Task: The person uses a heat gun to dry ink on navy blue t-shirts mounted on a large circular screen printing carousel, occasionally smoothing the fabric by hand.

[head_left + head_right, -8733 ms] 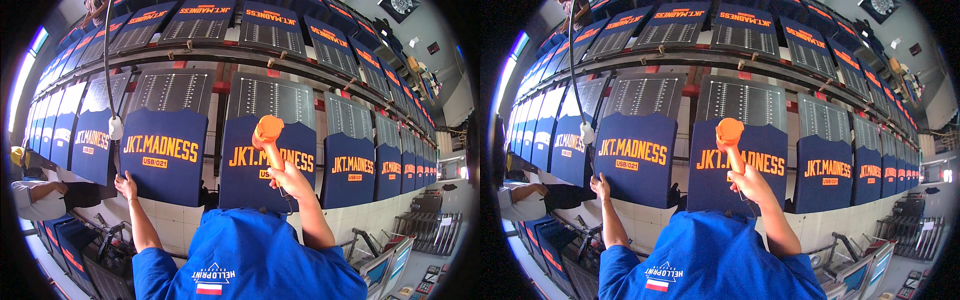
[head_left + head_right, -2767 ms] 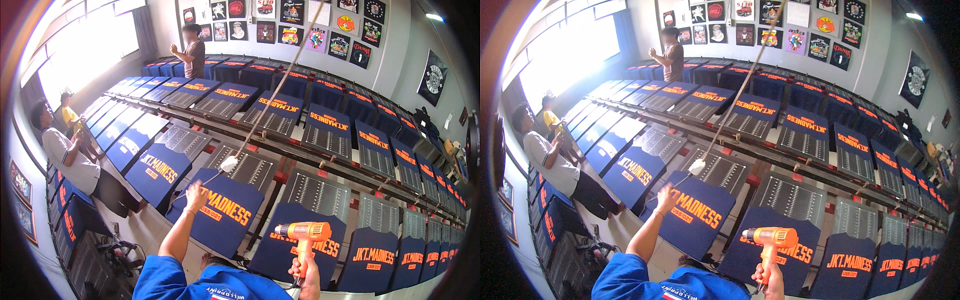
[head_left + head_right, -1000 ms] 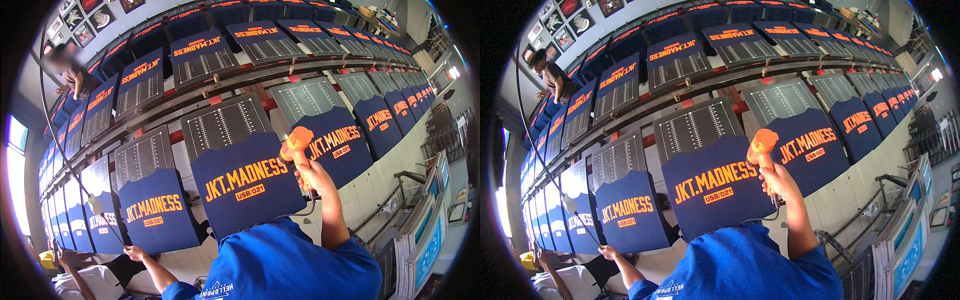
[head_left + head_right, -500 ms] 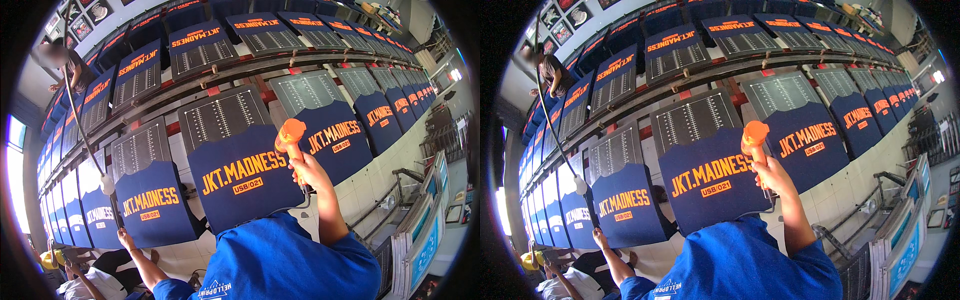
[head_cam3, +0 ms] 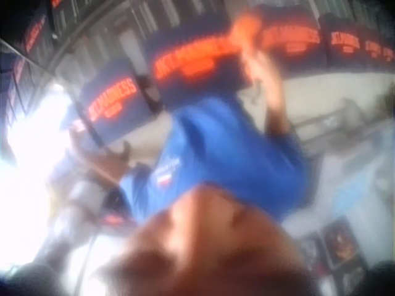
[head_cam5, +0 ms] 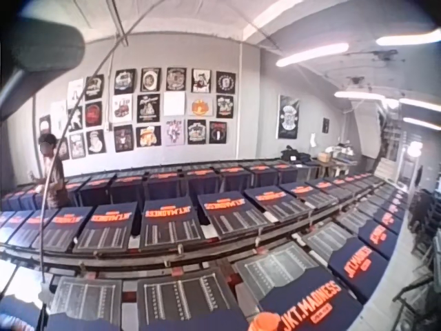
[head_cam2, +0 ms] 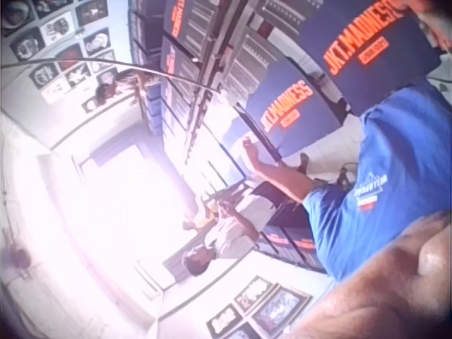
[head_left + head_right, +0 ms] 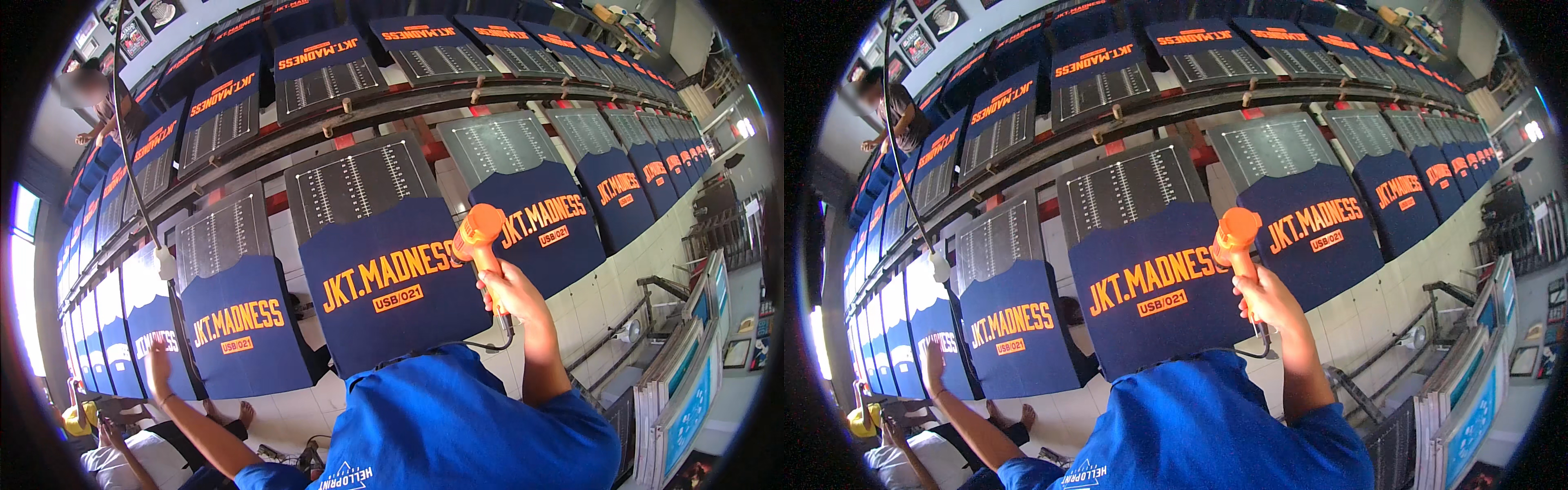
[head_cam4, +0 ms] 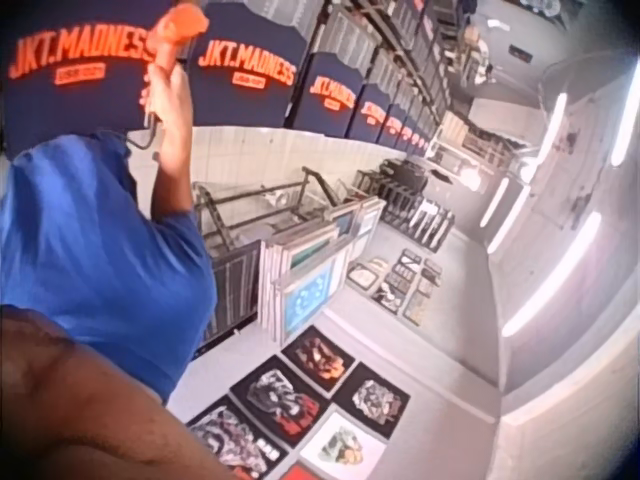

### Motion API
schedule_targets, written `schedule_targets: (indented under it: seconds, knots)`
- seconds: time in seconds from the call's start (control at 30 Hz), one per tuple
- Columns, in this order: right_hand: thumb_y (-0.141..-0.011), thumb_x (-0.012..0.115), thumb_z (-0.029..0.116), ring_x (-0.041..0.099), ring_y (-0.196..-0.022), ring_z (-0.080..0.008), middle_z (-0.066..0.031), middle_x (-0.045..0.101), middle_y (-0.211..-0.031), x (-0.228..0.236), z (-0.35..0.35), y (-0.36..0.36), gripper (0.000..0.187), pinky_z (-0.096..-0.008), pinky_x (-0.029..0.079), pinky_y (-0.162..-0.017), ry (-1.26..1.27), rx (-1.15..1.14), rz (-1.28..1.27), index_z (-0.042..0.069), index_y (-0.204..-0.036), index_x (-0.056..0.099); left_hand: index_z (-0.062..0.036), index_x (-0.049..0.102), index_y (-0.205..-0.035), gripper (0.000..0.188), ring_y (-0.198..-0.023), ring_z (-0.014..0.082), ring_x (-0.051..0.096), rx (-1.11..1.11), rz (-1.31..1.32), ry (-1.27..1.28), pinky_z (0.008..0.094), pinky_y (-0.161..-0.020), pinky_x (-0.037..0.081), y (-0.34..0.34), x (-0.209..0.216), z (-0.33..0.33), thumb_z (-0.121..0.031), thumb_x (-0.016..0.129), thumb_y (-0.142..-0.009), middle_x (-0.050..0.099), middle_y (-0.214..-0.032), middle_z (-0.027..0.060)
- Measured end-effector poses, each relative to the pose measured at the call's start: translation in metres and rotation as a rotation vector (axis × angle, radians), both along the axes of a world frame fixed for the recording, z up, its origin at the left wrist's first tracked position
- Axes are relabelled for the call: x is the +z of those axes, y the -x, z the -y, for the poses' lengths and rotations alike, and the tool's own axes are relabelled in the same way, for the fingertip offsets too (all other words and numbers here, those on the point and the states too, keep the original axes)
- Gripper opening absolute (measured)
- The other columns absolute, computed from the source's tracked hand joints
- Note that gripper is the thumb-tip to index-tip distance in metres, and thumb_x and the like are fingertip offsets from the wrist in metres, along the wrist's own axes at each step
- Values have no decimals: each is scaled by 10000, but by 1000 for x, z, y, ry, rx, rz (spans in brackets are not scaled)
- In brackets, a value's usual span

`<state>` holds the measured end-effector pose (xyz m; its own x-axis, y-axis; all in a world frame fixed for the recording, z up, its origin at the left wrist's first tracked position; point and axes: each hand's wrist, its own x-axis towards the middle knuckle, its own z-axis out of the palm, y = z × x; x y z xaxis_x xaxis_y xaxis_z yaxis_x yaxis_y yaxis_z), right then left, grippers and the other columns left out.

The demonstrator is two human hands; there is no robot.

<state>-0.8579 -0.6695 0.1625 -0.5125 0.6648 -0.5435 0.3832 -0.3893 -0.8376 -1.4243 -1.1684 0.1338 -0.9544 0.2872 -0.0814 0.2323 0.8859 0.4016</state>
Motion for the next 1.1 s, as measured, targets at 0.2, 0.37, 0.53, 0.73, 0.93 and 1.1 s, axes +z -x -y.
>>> schedule_targets:
  seconds: [0.2, 0.37, 0.53, 0.73, 0.93, 1.1]
  knots:
    - [-949, 558, 226, 565, -597, -97, -46, 564, -852, -1, 8, -13, 284, -251, 499, -491, 12, -1, -5, 0, -1114, 507, -22, 476, -1343, 411, -658, 162, 562, -310, -386, -175, 306, -565, 468, -67, 139, -102, -204, 487, -976, 636, -908, 124]
    - [-948, 563, 233, 559, -575, -100, -43, 565, -826, -1, 12, -9, 254, -244, 465, -441, 81, -1, 0, 9, -1056, 511, -22, 479, -1332, 403, -667, 164, 561, -558, -586, -265, 307, -574, 466, -130, 197, -157, -210, 480, -976, 633, -909, 123]
    - [-953, 547, 236, 562, -576, -102, -40, 567, -819, 8, 15, -2, 249, -249, 469, -452, 43, 31, 29, 10, -1050, 511, -22, 482, -1321, 395, -675, 167, 560, -697, -657, -293, 309, -583, 465, -164, 209, -184, -216, 473, -977, 630, -911, 122]
    - [-956, 537, 225, 564, -595, -102, -43, 570, -840, 13, 12, -2, 252, -254, 487, -483, 16, 46, 17, 6, -1077, 509, -22, 486, -1308, 387, -686, 170, 558, -751, -685, -314, 311, -595, 462, -180, 216, -195, -222, 465, -978, 627, -912, 120]
    - [-956, 508, 177, 560, -637, -92, -53, 575, -880, 24, 12, 2, 249, -258, 514, -542, 5, 68, 43, 1, -1132, 503, -22, 490, -1295, 380, -696, 174, 557, -775, -712, -319, 313, -606, 460, -187, 220, -197, -229, 457, -978, 623, -914, 119]
    - [-947, 562, 224, 573, -625, -100, -47, 580, -862, 22, 13, -1, 297, -264, 513, -511, 14, 55, 28, 7, -1143, 510, -21, 493, -1284, 375, -705, 176, 556, -793, -740, -315, 315, -615, 459, -192, 221, -195, -235, 450, -979, 620, -915, 118]
